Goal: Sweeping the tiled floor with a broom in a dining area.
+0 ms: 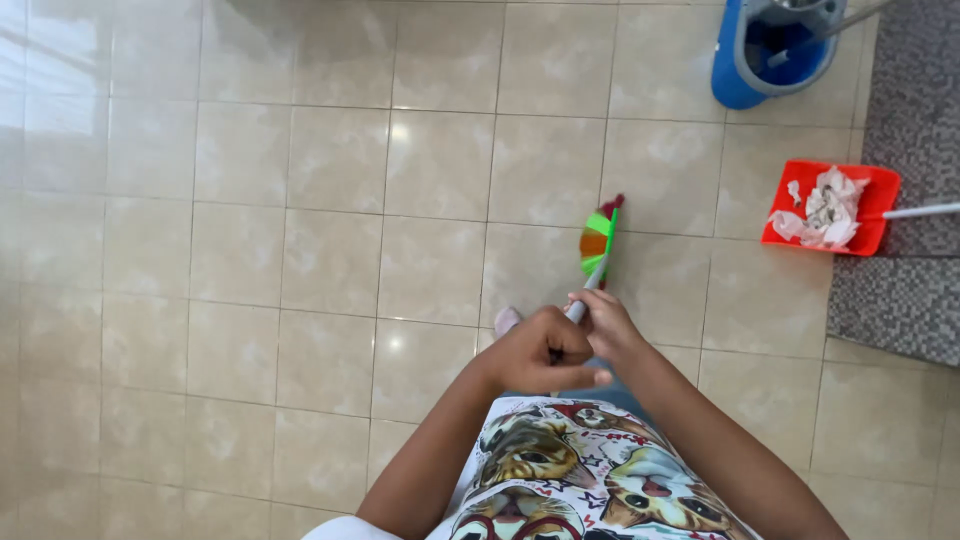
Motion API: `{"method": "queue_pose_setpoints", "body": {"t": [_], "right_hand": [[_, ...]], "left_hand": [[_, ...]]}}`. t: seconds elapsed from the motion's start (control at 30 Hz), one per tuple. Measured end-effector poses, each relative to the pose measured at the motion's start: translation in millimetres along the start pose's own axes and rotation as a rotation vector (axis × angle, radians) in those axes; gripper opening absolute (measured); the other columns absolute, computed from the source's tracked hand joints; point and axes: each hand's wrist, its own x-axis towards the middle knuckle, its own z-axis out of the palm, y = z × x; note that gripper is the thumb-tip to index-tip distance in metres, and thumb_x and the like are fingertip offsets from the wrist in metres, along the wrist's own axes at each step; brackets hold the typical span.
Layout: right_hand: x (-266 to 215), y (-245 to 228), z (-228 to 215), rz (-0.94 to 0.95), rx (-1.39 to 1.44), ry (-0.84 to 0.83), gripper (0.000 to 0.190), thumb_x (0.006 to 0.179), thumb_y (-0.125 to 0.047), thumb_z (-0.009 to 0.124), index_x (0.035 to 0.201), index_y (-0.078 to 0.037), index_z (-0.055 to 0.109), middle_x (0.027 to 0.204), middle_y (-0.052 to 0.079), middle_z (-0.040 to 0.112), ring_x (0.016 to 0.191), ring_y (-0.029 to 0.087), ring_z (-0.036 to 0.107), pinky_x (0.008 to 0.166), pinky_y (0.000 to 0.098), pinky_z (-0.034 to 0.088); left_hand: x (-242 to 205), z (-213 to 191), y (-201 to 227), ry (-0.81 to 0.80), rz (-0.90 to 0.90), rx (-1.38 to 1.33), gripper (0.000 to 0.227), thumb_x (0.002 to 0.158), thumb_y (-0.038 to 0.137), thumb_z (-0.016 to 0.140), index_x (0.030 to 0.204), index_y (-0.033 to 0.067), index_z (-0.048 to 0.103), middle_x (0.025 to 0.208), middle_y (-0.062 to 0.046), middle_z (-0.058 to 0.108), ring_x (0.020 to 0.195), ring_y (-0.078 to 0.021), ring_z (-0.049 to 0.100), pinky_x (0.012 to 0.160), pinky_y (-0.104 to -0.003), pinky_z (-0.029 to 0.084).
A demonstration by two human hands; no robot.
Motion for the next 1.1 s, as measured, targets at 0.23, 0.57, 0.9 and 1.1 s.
{"method": "queue_pose_setpoints", "body": {"t": [0.23,0.57,0.9,1.1], "right_hand": [[-160.4,6.2,50.3,-0.097,0.184,0.106,0.011,0.098,-0.014,0.063,0.101,-0.004,0.059,0.084,0.007,0.064,0.079,0.017,0.063,0.073,0.0325,0.053],[-128.7,94.2,-85.2,0.106,0.455,0.211,0.034,0.094,-0.024,0.045,0.104,0.005,0.060,0.103,0.018,0.068,0.093,0.026,0.069,0.084,0.0414,0.058],[-114.2,15.8,-64.4,-0.435,-0.244,0.054,0.020,0.096,-0.015,0.054,0.089,0.001,0.063,0.074,-0.001,0.062,0.063,0.005,0.058,0.049,0.0285,0.048],[-144.2,-62.1,-44.7,-0.820,-0.352,-0.073,0.050,0.083,-0.026,0.069,0.120,0.001,0.050,0.099,-0.005,0.059,0.087,0.005,0.058,0.070,0.0259,0.052]], "left_hand": [[7.2,12.4,91.8,-0.396,0.163,-0.083,0.057,0.096,0.031,0.077,0.061,0.0093,0.037,0.052,0.000,0.038,0.046,-0.0141,0.039,0.052,-0.032,0.028],[39.1,62.7,-42.6,-0.595,-0.113,-0.112,0.051,0.093,0.028,0.073,0.060,0.0041,0.043,0.054,-0.002,0.034,0.052,-0.0132,0.032,0.052,-0.036,0.027],[117.5,70.5,-38.4,-0.573,-0.113,0.233,0.063,0.091,0.042,0.073,0.058,0.0039,0.036,0.056,-0.005,0.024,0.053,-0.0159,0.026,0.051,-0.038,0.027],[171.7,90.0,-6.5,-0.591,-0.012,0.379,0.065,0.089,0.044,0.075,0.053,0.0060,0.037,0.051,-0.005,0.030,0.048,-0.0186,0.031,0.050,-0.037,0.030]]}}
